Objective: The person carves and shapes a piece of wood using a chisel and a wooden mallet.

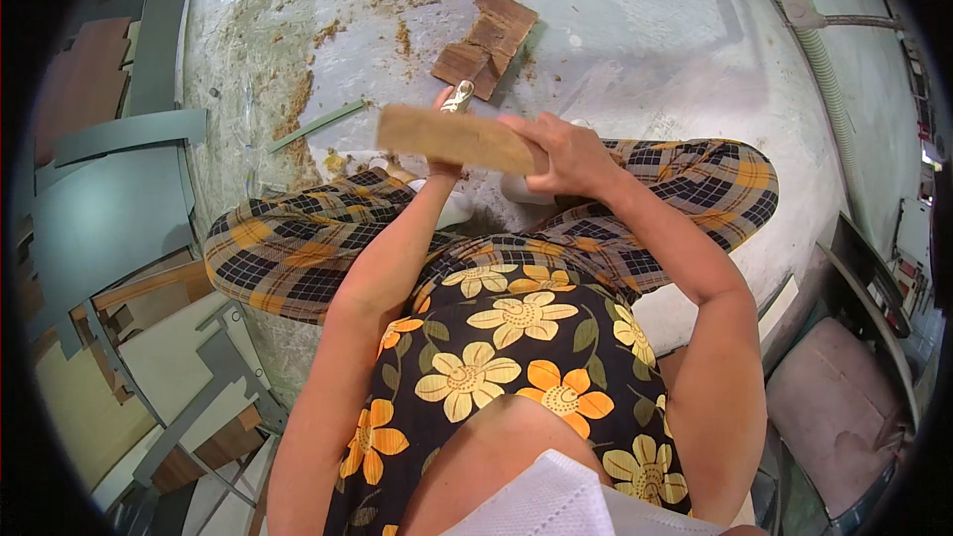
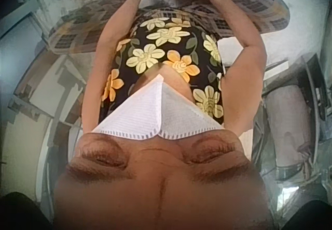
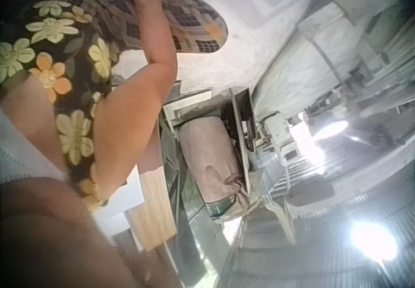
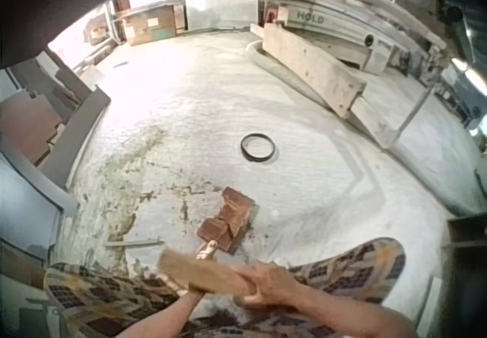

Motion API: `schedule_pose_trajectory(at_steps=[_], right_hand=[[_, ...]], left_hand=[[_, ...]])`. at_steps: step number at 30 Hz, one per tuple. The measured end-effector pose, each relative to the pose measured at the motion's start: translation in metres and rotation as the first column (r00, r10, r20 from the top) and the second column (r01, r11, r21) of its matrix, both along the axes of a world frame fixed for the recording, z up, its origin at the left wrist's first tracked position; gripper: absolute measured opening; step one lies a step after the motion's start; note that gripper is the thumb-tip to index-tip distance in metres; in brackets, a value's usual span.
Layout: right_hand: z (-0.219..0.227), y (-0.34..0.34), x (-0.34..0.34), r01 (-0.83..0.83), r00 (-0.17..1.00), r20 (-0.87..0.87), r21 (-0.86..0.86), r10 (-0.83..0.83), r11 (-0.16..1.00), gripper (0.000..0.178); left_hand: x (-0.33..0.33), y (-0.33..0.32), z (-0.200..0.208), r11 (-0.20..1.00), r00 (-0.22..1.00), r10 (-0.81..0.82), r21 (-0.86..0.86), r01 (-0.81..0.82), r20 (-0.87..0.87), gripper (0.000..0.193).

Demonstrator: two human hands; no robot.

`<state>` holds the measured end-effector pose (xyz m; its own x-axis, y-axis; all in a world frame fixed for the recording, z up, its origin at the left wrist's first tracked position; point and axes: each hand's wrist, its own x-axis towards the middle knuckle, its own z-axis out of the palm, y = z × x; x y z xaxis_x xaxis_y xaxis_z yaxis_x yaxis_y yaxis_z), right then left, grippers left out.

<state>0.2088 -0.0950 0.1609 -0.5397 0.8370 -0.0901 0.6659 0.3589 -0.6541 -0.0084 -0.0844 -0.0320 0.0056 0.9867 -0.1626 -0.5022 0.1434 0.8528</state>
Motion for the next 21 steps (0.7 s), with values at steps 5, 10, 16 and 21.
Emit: schedule_pose_trajectory(at_steps=[5, 10, 16, 21], right_hand=[[0.0, 0.007, -0.005, 0.068, 0.994, 0.093, -0.05, -0.063, 0.996, 0.081], [-0.002, 0.01, -0.006, 0.149, 0.98, 0.145, -0.088, -0.135, 0.985, 0.082], [-0.004, 0.035, 0.009, 0.339, 0.939, 0.076, -0.057, -0.334, 0.939, 0.083], [0.012, 0.093, 0.036, 0.533, 0.771, 0.438, -0.047, -0.462, 0.845, 0.081]], left_hand=[[0.001, 0.004, -0.005, 0.994, 0.905, 0.024, 0.107, 0.023, -0.424, 0.047], [0.007, 0.005, 0.011, 0.931, 0.777, 0.281, -0.357, -0.077, 0.563, 0.045], [0.011, 0.021, 0.057, 0.993, 0.824, 0.083, -0.021, -0.114, -0.561, 0.042], [0.006, 0.02, 0.058, 0.997, 0.733, 0.077, 0.029, -0.078, -0.676, 0.044]])
